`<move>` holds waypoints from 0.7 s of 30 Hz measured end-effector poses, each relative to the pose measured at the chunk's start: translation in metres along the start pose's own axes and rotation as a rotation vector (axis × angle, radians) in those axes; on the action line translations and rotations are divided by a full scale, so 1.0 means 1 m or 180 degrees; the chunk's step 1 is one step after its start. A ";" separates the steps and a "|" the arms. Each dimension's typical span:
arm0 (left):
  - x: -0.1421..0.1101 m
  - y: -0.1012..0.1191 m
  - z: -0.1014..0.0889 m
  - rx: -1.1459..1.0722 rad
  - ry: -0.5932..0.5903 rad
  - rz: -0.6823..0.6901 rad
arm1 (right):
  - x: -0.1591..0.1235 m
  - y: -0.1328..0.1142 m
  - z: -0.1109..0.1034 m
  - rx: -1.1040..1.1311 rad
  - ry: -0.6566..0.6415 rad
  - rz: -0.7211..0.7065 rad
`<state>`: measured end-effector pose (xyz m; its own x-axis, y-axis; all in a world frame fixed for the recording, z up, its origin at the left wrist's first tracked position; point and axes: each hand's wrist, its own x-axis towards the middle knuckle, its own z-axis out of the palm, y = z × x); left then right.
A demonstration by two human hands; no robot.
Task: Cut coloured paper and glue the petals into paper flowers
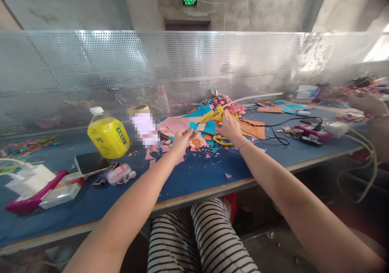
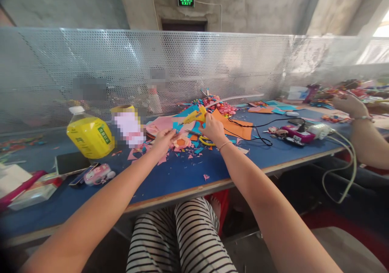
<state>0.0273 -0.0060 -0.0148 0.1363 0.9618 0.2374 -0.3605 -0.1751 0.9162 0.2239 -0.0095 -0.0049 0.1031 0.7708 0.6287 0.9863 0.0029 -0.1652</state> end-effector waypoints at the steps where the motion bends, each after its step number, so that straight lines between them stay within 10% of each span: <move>1: -0.001 0.001 0.000 -0.0023 0.0005 -0.0018 | 0.000 0.000 0.000 0.0001 -0.0008 -0.0004; 21: 0.000 0.019 0.002 -0.0111 0.0073 -0.0277 | 0.003 0.001 0.001 -0.0033 0.0173 -0.0012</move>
<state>0.0218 -0.0098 0.0035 0.1476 0.9777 0.1496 -0.3802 -0.0835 0.9211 0.2250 -0.0066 -0.0041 0.1059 0.7350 0.6697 0.9879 -0.0010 -0.1551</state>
